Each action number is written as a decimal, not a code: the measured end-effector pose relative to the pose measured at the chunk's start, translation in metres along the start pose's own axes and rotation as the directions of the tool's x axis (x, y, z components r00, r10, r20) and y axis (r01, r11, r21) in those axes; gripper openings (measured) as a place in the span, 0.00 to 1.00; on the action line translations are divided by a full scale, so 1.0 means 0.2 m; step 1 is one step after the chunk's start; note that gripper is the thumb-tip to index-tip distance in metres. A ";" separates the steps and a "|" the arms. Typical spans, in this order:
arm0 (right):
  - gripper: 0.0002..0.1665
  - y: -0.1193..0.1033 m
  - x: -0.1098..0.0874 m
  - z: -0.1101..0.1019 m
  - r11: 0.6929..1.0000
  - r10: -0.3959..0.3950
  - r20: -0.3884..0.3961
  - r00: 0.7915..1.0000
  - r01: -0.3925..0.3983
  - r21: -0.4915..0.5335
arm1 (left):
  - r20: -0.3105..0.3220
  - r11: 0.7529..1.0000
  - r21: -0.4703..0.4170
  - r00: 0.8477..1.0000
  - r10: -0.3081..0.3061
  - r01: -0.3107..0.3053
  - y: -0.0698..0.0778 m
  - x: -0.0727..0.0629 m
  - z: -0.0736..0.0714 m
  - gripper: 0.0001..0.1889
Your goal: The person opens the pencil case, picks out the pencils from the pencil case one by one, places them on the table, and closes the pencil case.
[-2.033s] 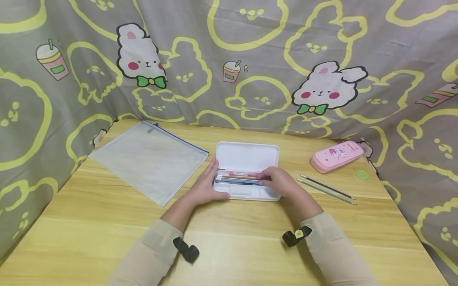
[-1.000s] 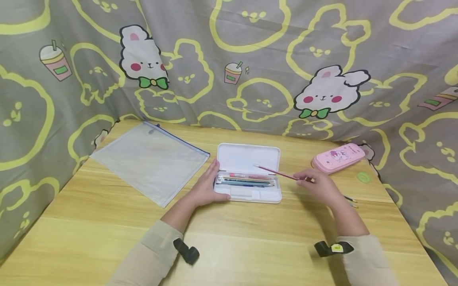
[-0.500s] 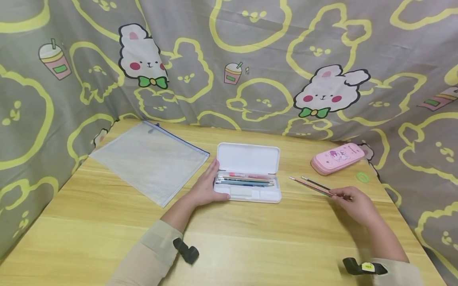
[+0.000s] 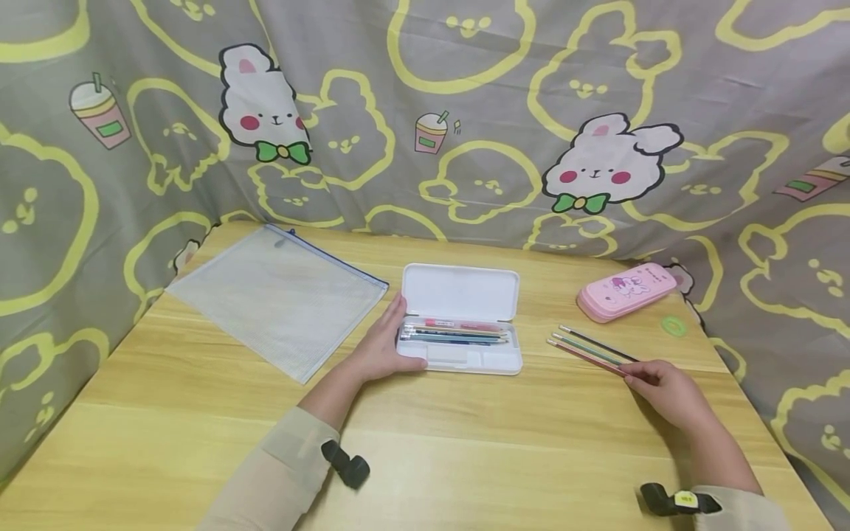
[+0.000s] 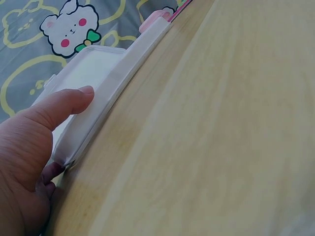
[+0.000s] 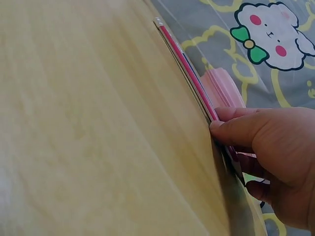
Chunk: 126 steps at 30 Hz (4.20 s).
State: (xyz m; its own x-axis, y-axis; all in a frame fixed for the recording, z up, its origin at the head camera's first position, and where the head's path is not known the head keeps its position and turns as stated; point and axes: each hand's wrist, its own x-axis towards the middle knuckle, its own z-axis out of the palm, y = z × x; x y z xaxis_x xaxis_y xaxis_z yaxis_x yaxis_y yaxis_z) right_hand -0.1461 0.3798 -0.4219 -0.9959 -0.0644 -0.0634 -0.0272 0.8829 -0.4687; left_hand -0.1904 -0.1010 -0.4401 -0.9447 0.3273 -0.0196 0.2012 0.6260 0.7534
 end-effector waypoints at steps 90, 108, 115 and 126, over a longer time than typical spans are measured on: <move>0.14 -0.45 0.16 0.06 0.972 -0.223 0.009 0.975 0.221 0.080 | -0.008 1.000 -0.012 1.000 0.003 -0.003 0.00 -0.01 0.00 0.67; 0.13 -0.07 -0.06 -0.01 0.997 -0.068 -0.037 0.997 0.067 -0.025 | -0.005 1.000 -0.005 1.000 0.020 -0.020 0.00 0.00 0.00 0.66; 0.13 0.01 -0.09 0.00 0.997 -0.065 -0.045 0.997 0.063 -0.039 | -0.006 1.000 -0.001 1.000 0.021 -0.021 0.00 0.00 0.00 0.66; 0.14 0.03 -0.10 0.01 0.999 -0.031 -0.025 0.999 0.030 -0.024 | -0.004 1.000 -0.019 1.000 0.015 -0.015 0.00 0.00 0.00 0.66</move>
State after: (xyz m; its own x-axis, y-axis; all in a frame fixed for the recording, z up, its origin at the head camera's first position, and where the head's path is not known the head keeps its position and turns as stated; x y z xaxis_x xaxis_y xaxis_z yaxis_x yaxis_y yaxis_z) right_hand -0.1252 0.3853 -0.4256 -0.9964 -0.0800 -0.0271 -0.0594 0.8917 -0.4487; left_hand -0.1900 -0.1017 -0.4401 -0.9426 0.3337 -0.0053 0.2107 0.6072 0.7661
